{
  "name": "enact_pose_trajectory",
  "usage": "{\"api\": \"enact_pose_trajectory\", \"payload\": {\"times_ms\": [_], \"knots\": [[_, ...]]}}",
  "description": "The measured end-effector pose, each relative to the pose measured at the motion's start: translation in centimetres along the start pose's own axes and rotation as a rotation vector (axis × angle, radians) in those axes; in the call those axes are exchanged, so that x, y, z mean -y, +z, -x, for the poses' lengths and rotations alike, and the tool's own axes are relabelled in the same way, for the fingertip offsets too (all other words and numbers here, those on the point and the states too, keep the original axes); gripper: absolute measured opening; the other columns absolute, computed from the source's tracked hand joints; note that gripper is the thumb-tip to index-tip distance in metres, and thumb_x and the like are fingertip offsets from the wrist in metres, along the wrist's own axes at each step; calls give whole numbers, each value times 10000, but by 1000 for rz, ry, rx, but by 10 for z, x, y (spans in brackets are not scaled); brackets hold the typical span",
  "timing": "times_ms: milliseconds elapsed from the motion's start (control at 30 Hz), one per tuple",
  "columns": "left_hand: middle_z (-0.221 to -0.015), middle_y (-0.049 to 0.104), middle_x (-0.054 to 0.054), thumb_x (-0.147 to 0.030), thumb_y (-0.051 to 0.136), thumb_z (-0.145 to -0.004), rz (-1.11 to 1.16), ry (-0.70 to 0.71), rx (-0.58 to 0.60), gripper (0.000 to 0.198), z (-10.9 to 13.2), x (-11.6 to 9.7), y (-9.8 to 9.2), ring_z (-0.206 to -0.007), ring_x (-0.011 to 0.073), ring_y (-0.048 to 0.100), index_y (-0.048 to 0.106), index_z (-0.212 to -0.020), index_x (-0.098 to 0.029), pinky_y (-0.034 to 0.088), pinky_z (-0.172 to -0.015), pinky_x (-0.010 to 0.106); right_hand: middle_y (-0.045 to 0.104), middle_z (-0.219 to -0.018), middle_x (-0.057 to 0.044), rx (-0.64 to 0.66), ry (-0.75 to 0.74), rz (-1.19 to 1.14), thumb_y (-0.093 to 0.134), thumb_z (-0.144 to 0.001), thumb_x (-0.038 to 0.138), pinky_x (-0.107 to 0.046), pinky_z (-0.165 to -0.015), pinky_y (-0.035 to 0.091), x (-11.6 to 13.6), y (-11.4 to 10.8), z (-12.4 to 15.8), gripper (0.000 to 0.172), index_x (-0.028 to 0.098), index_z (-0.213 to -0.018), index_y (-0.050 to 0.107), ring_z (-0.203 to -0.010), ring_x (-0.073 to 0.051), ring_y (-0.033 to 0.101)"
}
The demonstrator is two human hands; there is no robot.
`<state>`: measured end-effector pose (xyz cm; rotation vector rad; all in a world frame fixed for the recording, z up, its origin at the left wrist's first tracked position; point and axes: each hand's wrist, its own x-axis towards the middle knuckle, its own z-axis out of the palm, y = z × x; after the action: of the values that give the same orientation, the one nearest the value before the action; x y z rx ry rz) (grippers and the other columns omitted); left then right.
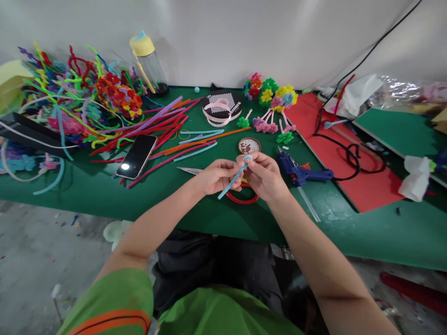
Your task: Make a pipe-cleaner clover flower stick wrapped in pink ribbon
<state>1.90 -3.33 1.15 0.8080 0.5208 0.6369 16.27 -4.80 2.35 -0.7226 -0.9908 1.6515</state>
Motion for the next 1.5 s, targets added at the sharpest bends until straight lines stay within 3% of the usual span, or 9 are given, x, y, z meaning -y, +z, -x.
{"api": "enact_pose_trajectory", "payload": {"times_ms": [200,400,533,633,833,967,1100,1267,1500], "knots": [[-519,509,-24,-386,720,-636,-40,89,-73,298,-2,3,0,-446,66,476,549,-633,-142,506,-557,290,605,-755,4,-22,-40,109,643,-715,335,-272,-643,481,-3,-6,-2,137,230,-755,565,-665,-115,562],[-539,553,-29,-366,706,-645,-169,205,-344,292,-6,4,-1,-473,57,533,535,-645,-130,479,-539,217,487,-1188,-34,-193,-447,736,652,-707,336,-346,-813,458,-4,-12,-4,327,283,-1012,545,-1036,-196,513],[-548,572,-25,-316,681,-668,-266,216,-416,233,-6,4,1,-497,64,558,555,-676,-120,465,-531,198,449,-1204,-50,-213,-581,1035,643,-728,279,-422,-898,414,-3,-11,-3,89,245,-807,621,-1086,-239,466],[-563,569,-21,-287,648,-704,-262,206,-428,190,-7,3,1,-505,58,552,559,-682,-120,464,-532,192,488,-1127,-49,-211,-582,1070,624,-749,242,-440,-910,402,-2,-12,-3,75,225,-679,605,-1054,-234,471],[-569,525,-30,-227,564,-770,-234,250,-556,125,-10,1,-3,-487,49,521,534,-692,-134,449,-486,179,507,-1066,-33,-58,-551,887,589,-780,307,-428,-935,413,-4,-15,-5,122,228,-688,584,-1080,-214,484],[-558,519,-37,-249,538,-788,-378,289,-556,131,-8,1,-5,-458,47,492,533,-705,-148,426,-471,187,487,-1105,-51,-171,-549,1016,602,-765,276,-434,-917,427,-4,-13,-4,49,244,-802,603,-1047,-217,491],[-607,561,-16,-254,535,-780,-706,345,-512,123,-5,2,-3,-543,67,534,556,-720,-148,430,-525,194,429,-1195,-73,-250,-540,1165,643,-727,258,-459,-917,420,-4,-11,-3,252,272,-976,599,-1055,-241,464],[-705,603,11,-253,521,-784,-879,398,-462,120,-3,4,0,-669,95,577,570,-758,-146,461,-602,208,438,-1194,-53,-241,-529,1251,613,-751,233,-477,-904,408,-3,-9,-3,23,240,-754,634,-1061,-259,443],[-663,591,2,-249,515,-788,-877,409,-587,132,-4,-1,-5,-618,84,556,564,-710,-154,444,-585,208,482,-1154,-50,-155,-486,1185,631,-733,192,-487,-917,401,-2,-10,-4,93,213,-644,618,-1067,-253,453]]}}
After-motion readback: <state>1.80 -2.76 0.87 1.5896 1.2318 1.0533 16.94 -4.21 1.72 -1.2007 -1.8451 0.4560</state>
